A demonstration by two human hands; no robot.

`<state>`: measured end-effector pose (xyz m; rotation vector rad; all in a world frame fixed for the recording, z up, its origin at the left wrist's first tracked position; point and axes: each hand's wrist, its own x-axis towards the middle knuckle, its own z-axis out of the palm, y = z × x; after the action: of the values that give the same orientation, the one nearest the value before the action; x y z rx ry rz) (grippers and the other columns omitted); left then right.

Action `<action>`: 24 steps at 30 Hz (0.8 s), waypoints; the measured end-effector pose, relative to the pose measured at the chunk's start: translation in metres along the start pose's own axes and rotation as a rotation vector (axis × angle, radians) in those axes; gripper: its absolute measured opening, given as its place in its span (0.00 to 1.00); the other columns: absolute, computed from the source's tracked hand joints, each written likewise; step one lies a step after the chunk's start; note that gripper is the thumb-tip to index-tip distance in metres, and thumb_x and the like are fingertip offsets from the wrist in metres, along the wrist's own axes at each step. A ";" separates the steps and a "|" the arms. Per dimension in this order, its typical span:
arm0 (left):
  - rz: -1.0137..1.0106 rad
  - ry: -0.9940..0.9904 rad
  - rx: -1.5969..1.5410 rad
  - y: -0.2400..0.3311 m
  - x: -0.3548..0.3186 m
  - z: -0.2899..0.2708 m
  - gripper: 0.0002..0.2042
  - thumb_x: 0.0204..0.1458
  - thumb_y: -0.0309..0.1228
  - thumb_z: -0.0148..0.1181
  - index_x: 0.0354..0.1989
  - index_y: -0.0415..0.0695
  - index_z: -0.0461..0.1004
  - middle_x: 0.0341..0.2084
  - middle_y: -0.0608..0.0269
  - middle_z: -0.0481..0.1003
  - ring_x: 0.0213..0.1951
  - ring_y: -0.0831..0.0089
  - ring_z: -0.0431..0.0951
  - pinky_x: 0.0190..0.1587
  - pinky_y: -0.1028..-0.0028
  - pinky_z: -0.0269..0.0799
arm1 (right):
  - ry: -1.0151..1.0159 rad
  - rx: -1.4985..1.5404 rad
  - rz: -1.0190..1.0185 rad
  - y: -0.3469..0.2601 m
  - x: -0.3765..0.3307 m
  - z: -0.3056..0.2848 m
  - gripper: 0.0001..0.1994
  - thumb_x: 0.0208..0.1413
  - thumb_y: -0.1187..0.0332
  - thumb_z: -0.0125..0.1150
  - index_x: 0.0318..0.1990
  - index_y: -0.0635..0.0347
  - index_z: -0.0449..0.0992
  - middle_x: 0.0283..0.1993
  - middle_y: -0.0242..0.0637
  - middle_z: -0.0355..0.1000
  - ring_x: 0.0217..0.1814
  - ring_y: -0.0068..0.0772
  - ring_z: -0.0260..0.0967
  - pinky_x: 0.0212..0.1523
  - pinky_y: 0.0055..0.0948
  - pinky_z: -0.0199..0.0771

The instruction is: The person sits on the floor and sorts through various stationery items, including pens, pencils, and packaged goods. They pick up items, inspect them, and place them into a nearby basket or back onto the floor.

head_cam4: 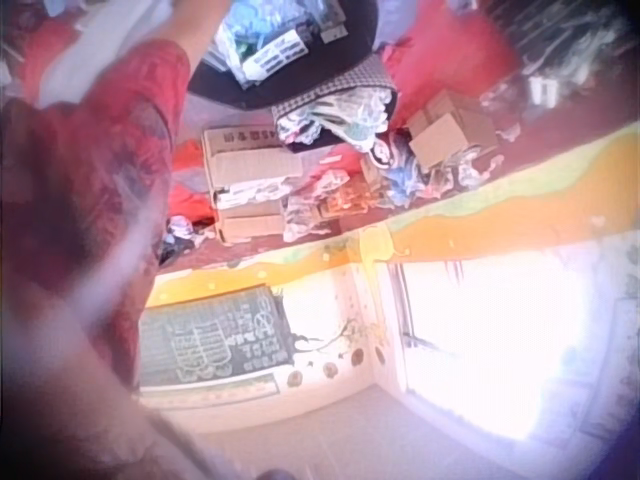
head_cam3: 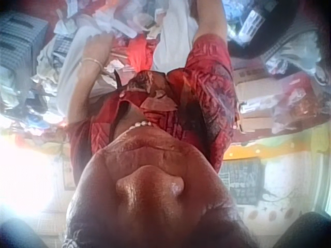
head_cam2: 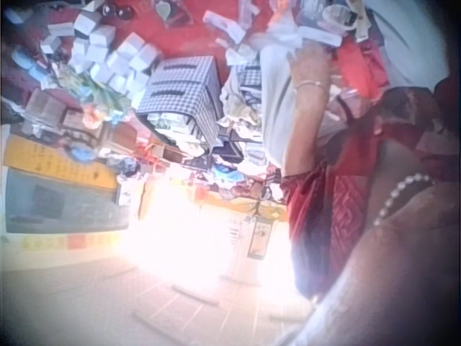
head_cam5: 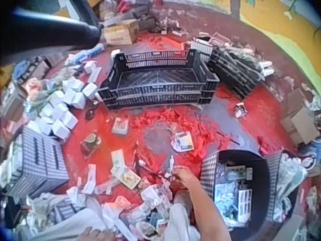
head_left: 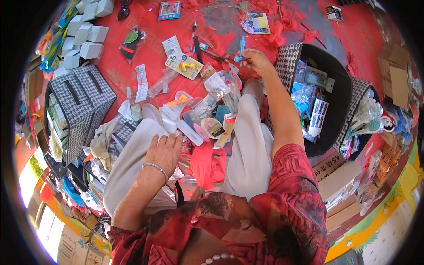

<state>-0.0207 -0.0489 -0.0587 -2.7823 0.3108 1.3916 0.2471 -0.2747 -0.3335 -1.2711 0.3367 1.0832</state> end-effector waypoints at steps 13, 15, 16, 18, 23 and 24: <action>0.013 0.030 -0.053 0.000 -0.007 -0.005 0.21 0.47 0.29 0.47 0.52 0.40 0.60 0.48 0.56 0.65 0.48 0.65 0.66 0.55 0.61 0.54 | -0.122 0.144 -0.091 -0.033 -0.022 0.055 0.03 0.49 0.74 0.55 0.31 0.62 0.72 0.23 0.29 0.67 0.16 0.18 0.60 0.15 0.14 0.58; -0.009 0.073 -0.063 0.000 -0.005 -0.015 0.23 0.47 0.29 0.48 0.54 0.41 0.58 0.47 0.56 0.65 0.47 0.65 0.67 0.56 0.60 0.53 | -0.089 0.041 -0.119 -0.042 -0.032 0.070 0.04 0.47 0.73 0.57 0.30 0.62 0.72 0.24 0.30 0.68 0.18 0.17 0.58 0.16 0.15 0.55; -0.034 0.125 -0.072 -0.002 -0.004 -0.021 0.24 0.46 0.29 0.49 0.55 0.41 0.57 0.47 0.56 0.66 0.46 0.65 0.68 0.56 0.59 0.53 | -0.175 -0.019 -0.179 -0.044 -0.039 0.079 0.05 0.45 0.70 0.59 0.28 0.62 0.73 0.23 0.29 0.67 0.18 0.16 0.57 0.18 0.17 0.56; -0.136 0.231 -0.125 -0.006 0.000 -0.034 0.26 0.46 0.28 0.49 0.57 0.42 0.54 0.47 0.56 0.67 0.45 0.65 0.69 0.56 0.57 0.51 | -0.337 -0.278 -0.336 -0.052 -0.053 0.103 0.09 0.41 0.66 0.63 0.27 0.62 0.75 0.19 0.26 0.63 0.19 0.15 0.54 0.19 0.19 0.53; -0.319 0.589 -0.365 -0.014 0.007 -0.049 0.27 0.49 0.27 0.48 0.60 0.45 0.50 0.48 0.56 0.68 0.45 0.61 0.70 0.57 0.52 0.45 | -0.672 -0.299 -0.342 -0.062 -0.093 0.165 0.08 0.38 0.67 0.65 0.28 0.57 0.77 0.22 0.26 0.69 0.22 0.16 0.60 0.20 0.21 0.58; -0.302 0.584 -0.444 -0.015 0.008 -0.049 0.23 0.51 0.27 0.46 0.58 0.45 0.54 0.48 0.56 0.67 0.48 0.61 0.68 0.57 0.52 0.43 | -0.691 -0.305 -0.356 -0.064 -0.100 0.172 0.08 0.38 0.68 0.64 0.28 0.58 0.77 0.22 0.27 0.69 0.21 0.17 0.61 0.19 0.21 0.58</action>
<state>0.0258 -0.0405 -0.0367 -3.3517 -0.4629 0.6177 0.1894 -0.1634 -0.1661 -1.0805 -0.5749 1.2125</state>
